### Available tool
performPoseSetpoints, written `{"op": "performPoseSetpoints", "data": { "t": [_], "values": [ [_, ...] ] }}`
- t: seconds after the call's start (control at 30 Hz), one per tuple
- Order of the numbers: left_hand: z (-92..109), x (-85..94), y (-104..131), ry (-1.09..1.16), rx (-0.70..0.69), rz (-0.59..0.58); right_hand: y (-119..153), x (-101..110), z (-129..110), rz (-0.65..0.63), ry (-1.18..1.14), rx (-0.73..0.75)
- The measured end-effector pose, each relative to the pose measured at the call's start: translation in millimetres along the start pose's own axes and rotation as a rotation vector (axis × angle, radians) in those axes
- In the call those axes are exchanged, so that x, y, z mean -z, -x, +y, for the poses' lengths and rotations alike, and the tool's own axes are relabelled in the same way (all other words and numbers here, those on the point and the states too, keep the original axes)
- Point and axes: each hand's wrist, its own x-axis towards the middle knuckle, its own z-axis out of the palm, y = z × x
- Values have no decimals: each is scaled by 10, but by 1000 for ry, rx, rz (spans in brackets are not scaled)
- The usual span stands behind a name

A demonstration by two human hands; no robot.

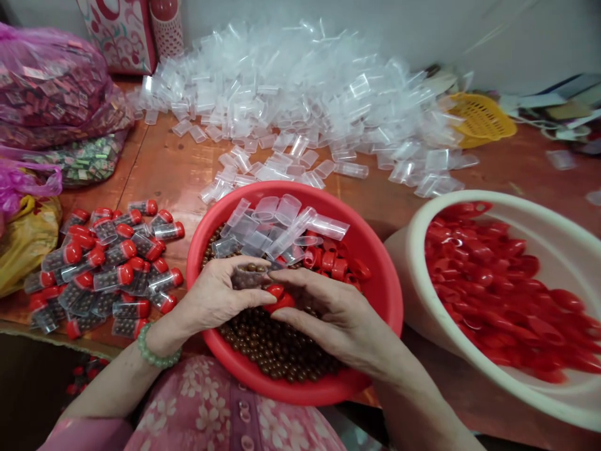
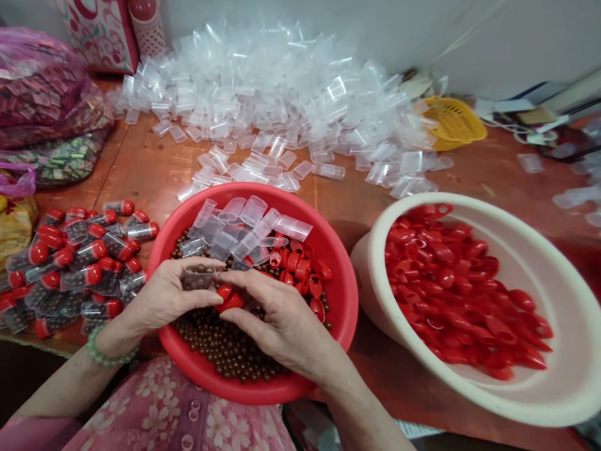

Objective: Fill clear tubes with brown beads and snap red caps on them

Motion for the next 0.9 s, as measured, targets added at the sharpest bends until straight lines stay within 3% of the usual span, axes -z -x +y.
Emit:
{"op": "performPoseSetpoints", "data": {
  "t": [0.13, 0.27, 0.43, 0.6, 0.9],
  "values": [
    [12, 0, -3, -25, -113, 10, -82, -2, -56, -25, 41, 126],
    [9, 9, -5, 67, -46, -41, -83, -40, -16, 9, -54, 109],
    [-27, 59, 26, 239, -17, -130, -72, 32, 70, 310, -351, -74],
    [-52, 58, 121, 318, -54, -381, -190, 67, 61, 464, -520, -79],
    [-28, 41, 22, 93, -76, -225, -214, 4, -14, 530, -465, -13]
  ]
}}
